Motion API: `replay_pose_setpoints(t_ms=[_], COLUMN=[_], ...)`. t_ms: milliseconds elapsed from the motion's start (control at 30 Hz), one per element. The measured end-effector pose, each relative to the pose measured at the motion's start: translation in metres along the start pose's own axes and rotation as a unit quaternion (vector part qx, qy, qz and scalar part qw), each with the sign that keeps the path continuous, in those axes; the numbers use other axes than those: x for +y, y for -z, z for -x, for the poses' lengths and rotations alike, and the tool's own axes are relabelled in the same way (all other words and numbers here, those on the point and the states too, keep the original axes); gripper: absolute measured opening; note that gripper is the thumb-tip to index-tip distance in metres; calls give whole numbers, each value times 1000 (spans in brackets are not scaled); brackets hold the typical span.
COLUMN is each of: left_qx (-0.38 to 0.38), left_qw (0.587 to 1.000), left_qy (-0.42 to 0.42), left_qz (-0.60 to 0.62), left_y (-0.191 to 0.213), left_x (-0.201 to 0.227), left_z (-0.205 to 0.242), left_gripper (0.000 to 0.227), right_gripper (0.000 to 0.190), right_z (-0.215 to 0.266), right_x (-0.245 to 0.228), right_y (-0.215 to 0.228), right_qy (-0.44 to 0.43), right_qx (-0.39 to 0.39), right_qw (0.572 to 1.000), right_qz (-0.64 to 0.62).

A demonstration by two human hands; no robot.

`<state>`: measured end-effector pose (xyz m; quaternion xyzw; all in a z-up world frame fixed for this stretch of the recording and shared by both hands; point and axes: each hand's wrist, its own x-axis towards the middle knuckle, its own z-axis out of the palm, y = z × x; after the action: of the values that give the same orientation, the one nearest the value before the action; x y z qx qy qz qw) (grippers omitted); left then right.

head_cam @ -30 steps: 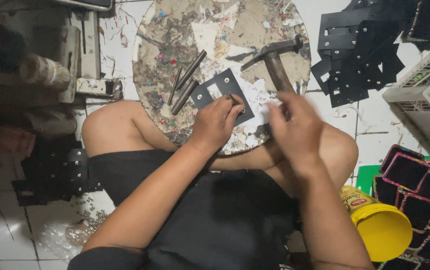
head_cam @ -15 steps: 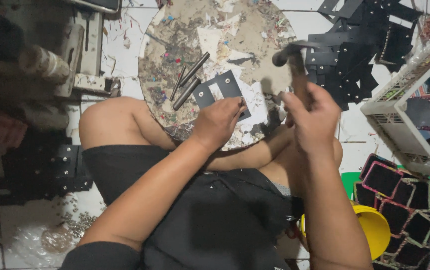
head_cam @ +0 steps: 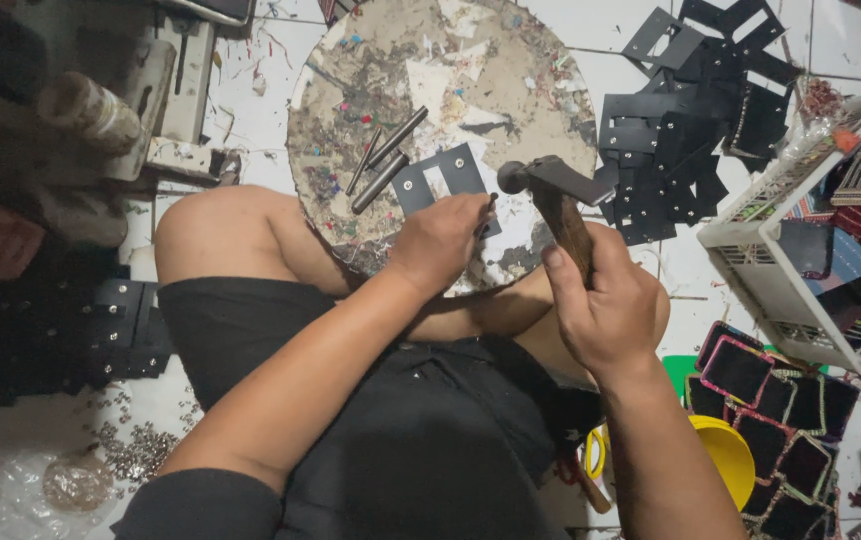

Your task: Attaching metal studs or rivets to black leather components using a hammer and a setting tool on a circular workbench.

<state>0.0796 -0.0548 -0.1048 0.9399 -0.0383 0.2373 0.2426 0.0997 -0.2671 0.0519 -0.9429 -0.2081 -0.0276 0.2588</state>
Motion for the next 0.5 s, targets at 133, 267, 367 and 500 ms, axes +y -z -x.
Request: replay_pose_setpoints(t_ms=[133, 267, 367, 500], left_qx=[1, -20, -24, -41], left_qw=[1000, 998, 997, 994], left_qy=[7, 49, 59, 76], left_qz=[16, 38, 48, 72], left_y=[3, 5, 8, 18], left_x=[3, -1, -1, 6], left_z=[0, -2, -5, -14], left_gripper=[15, 22, 25, 29], right_gripper=[32, 23, 23, 30], right_z=[-8, 0, 17, 32], right_x=[-3, 8, 23, 29], right_y=[-1, -17, -49, -73], right_qy=[-32, -59, -68, -88], right_qx=[-71, -18, -13, -34], right_qw=[996, 996, 993, 992], right_qz=[36, -61, -99, -84])
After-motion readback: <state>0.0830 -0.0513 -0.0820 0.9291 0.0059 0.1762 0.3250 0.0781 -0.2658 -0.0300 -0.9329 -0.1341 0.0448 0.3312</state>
